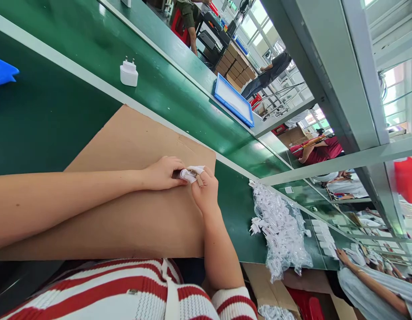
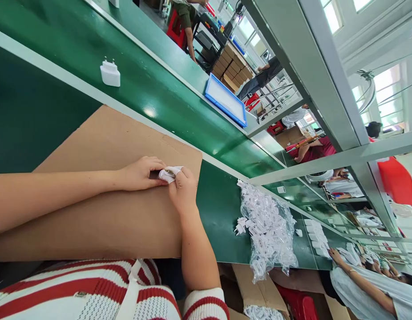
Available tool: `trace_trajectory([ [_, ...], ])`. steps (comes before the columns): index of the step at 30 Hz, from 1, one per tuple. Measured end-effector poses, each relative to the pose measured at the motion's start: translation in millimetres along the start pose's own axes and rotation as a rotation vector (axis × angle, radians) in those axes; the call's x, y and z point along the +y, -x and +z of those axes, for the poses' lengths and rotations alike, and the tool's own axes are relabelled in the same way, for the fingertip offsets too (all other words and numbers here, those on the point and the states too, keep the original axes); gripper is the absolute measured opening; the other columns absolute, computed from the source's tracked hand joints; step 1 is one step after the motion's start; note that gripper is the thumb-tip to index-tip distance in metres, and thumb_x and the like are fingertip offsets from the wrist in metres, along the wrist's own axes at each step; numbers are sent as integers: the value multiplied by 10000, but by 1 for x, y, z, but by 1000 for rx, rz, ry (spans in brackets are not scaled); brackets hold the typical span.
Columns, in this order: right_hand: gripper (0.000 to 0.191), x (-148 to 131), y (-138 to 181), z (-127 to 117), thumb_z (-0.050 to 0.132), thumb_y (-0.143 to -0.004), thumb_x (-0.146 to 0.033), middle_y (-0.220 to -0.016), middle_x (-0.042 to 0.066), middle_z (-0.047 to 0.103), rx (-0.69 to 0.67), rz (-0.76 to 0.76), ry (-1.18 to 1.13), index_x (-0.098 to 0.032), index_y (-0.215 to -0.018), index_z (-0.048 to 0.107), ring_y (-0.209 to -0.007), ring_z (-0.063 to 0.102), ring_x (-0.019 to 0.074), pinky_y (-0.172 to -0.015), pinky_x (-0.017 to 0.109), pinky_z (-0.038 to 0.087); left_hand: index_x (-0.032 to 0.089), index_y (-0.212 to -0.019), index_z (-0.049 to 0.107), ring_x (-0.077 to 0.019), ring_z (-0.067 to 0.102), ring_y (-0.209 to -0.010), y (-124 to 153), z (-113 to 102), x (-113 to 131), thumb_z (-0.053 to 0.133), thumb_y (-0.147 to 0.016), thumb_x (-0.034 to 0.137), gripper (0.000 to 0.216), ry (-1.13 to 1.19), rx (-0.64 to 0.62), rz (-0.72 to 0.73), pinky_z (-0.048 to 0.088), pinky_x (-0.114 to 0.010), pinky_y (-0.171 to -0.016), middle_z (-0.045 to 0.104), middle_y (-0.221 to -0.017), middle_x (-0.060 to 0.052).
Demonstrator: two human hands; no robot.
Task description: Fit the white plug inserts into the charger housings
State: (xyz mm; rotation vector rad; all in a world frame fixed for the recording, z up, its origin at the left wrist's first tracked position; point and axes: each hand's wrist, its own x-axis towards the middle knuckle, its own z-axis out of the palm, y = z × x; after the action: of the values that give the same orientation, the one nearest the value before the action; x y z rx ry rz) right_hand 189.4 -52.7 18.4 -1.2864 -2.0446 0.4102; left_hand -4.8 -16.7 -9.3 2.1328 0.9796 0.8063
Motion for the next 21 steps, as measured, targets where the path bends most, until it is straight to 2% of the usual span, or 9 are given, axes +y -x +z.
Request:
trace_trajectory([
  [3, 308, 0, 1, 1, 535, -879, -120, -1052, 75, 699, 28, 5, -15, -238, -1092, 723, -1038, 648, 215, -916, 342, 524, 215, -863, 719, -232, 612, -888, 1, 1, -2, 639, -869, 489, 286, 5, 1, 0, 426, -361, -876, 709, -922, -46],
  [7, 321, -3, 1, 1, 525, -857, -92, -1024, 79, 699, 0, -5, -2, -223, -1068, 728, -1021, 643, 224, -904, 346, 518, 207, -832, 706, -229, 610, -868, 2, 1, -2, 642, -873, 477, 281, 4, 3, 4, 423, -356, -856, 698, -899, -46],
  [14, 396, -13, -9, -4, 503, -756, -20, -963, 50, 705, -74, 10, 136, -236, -989, 740, -915, 651, 202, -781, 296, 510, 201, -787, 681, -222, 593, -824, 0, 2, -4, 662, -859, 454, 264, 10, 9, 16, 413, -349, -811, 674, -830, -40],
  [17, 336, -11, -12, -5, 531, -775, -67, -936, 41, 722, -73, 4, 95, -229, -964, 756, -863, 663, 195, -758, 290, 505, 194, -795, 687, -225, 599, -830, 1, 3, -3, 678, -853, 436, 249, 9, 18, 15, 420, -349, -813, 672, -836, -47],
  [21, 259, -9, 5, 1, 585, -835, -235, -952, 46, 749, 15, 17, 22, -225, -1014, 772, -885, 694, 216, -777, 307, 514, 168, -760, 679, -220, 620, -805, 14, 1, 13, 731, -828, 416, 262, -24, 6, -23, 449, -330, -777, 679, -820, -64],
])
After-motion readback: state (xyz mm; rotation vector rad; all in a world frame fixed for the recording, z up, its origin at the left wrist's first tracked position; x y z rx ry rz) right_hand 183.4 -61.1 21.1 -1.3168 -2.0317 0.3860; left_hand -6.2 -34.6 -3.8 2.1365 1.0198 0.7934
